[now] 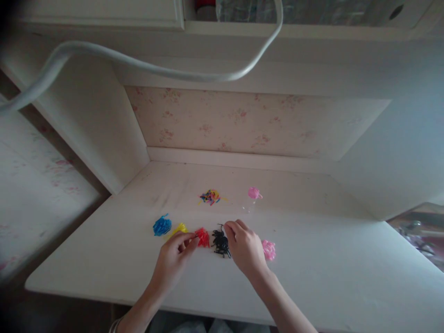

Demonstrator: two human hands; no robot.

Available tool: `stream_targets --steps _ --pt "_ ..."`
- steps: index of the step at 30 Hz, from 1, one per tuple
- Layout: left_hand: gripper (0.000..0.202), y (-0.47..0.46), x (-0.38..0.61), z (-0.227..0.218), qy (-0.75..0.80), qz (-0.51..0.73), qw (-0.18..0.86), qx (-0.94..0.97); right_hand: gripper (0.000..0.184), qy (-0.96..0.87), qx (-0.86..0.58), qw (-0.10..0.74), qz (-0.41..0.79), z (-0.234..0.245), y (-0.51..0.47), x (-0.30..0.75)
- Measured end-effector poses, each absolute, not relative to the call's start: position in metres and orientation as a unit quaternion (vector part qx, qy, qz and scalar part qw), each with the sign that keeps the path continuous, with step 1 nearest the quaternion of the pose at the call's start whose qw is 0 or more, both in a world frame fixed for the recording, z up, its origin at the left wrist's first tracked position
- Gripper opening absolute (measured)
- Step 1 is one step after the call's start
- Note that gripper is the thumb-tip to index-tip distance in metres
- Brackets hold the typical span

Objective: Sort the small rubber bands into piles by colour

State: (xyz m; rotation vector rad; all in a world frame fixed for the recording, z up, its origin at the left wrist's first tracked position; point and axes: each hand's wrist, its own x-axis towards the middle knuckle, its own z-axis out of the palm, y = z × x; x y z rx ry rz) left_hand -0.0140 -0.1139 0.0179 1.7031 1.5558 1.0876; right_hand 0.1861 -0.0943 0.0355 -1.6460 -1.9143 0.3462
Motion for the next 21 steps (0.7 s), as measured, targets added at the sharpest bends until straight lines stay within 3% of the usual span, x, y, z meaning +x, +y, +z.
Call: stream_targets --steps 6,11,15,21 --pt "0.030 -0.128 -0.019 0.010 0.587 0.390 0.280 0.652 0.036 -0.749 -0.635 0.186 0.042 0.001 -0.111 0.183" --pt "0.029 -0.131 -0.014 0.011 0.588 0.359 0.264 0.675 0.032 -0.758 -0.637 0.136 0.026 0.003 -0.111 0.183" --pt "0.026 -0.129 -0.007 0.015 0.585 0.336 0.259 0.692 0.034 -0.744 -0.642 0.181 0.045 0.011 -0.119 0.188" --pt "0.023 -0.120 0.014 0.018 0.564 0.316 0.220 0.731 0.038 -0.673 -0.645 0.331 0.147 -0.005 -0.154 0.206"
